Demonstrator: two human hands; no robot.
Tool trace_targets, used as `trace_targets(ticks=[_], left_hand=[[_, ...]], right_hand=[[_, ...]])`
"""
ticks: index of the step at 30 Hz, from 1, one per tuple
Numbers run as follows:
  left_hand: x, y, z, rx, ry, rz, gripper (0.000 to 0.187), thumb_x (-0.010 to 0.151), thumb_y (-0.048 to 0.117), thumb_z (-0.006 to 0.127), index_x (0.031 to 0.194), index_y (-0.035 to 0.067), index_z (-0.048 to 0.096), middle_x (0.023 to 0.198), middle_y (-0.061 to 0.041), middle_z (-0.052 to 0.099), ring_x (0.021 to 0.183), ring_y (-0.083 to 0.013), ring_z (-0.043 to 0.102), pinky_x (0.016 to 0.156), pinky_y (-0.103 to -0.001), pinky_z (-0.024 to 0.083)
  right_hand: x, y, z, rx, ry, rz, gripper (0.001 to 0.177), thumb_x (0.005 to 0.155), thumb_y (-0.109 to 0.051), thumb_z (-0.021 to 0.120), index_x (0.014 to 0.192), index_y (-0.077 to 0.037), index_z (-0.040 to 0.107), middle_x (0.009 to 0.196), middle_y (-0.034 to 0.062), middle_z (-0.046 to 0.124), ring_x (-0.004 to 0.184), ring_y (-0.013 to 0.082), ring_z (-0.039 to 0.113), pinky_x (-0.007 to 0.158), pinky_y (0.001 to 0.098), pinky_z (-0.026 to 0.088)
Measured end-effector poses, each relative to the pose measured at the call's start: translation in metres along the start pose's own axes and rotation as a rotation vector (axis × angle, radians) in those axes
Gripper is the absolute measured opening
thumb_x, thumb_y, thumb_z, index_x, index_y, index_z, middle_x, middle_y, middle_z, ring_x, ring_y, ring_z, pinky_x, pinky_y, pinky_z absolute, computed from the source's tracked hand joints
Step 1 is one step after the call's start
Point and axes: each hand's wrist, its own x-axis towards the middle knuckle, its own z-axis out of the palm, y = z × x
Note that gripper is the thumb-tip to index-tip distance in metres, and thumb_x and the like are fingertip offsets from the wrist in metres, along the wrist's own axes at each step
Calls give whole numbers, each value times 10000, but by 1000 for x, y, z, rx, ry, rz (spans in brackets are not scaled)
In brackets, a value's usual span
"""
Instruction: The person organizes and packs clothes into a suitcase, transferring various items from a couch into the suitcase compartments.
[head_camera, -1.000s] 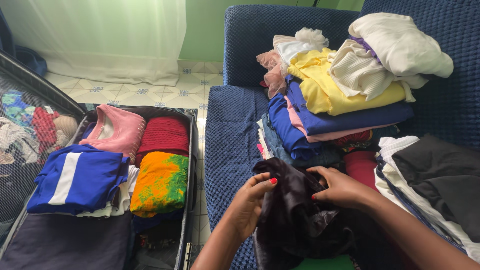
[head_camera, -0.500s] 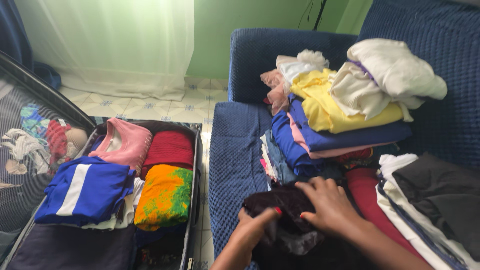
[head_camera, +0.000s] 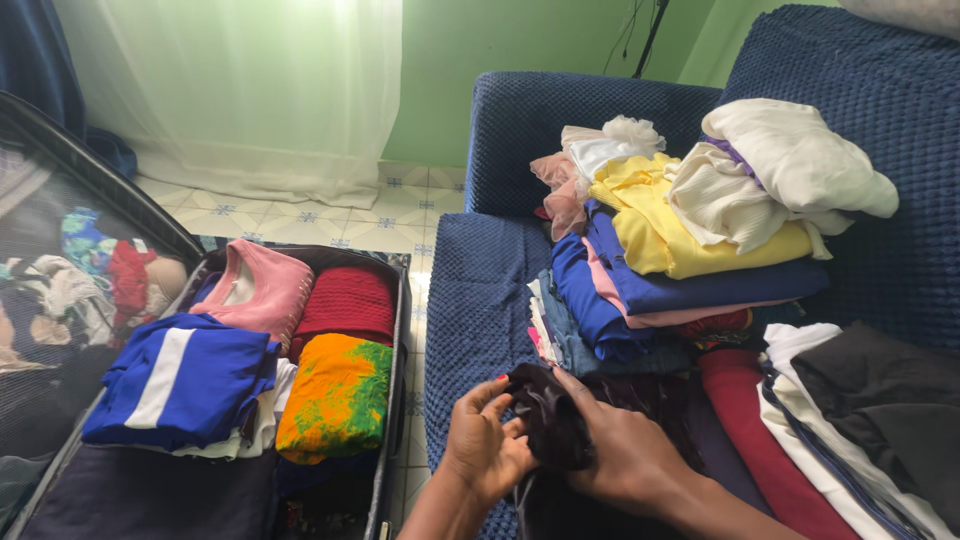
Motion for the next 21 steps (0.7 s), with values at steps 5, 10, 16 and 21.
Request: trace_targets(ticks=[5, 10, 16, 21], left_hand=[[-17, 10, 22, -24, -63, 14, 758, 855, 392, 551, 1495, 66, 307, 1384, -274, 493, 1260, -480, 586, 1003, -640, 513], [-20, 24, 19, 112, 64, 146, 657, 856, 389, 547, 1425, 64, 495, 1351, -203, 556, 1257, -385, 586, 1010, -551, 538], [-7, 27, -3, 173, 377, 166, 480, 872, 319, 576, 1286, 78, 614, 1176, -114, 602, 1112, -266, 606, 927, -422, 532], [-2, 28, -8, 191, 389, 176, 464, 860, 293, 596, 1267, 71, 608, 1188, -113, 620, 1131, -278, 619, 942, -426, 542]], right_hand=[[12, 35, -16, 224, 158, 128, 557, 711, -270, 846, 1207, -99, 661, 972, 159, 824, 939, 249, 829, 814, 391, 620], [43, 93, -45, 599, 346, -68, 584, 643, -58, 739, 1221, -68, 661, 1068, 67, 764, 975, 163, 711, 894, 342, 539], [51, 95, -78, 611, 295, -16, 485, 676, -5, 691, 1160, -47, 694, 1000, 64, 732, 925, 155, 657, 871, 326, 512], [51, 83, -98, 863, 271, 69, 431, 722, -37, 681, 1152, -16, 699, 1013, 85, 751, 910, 182, 694, 854, 351, 539]])
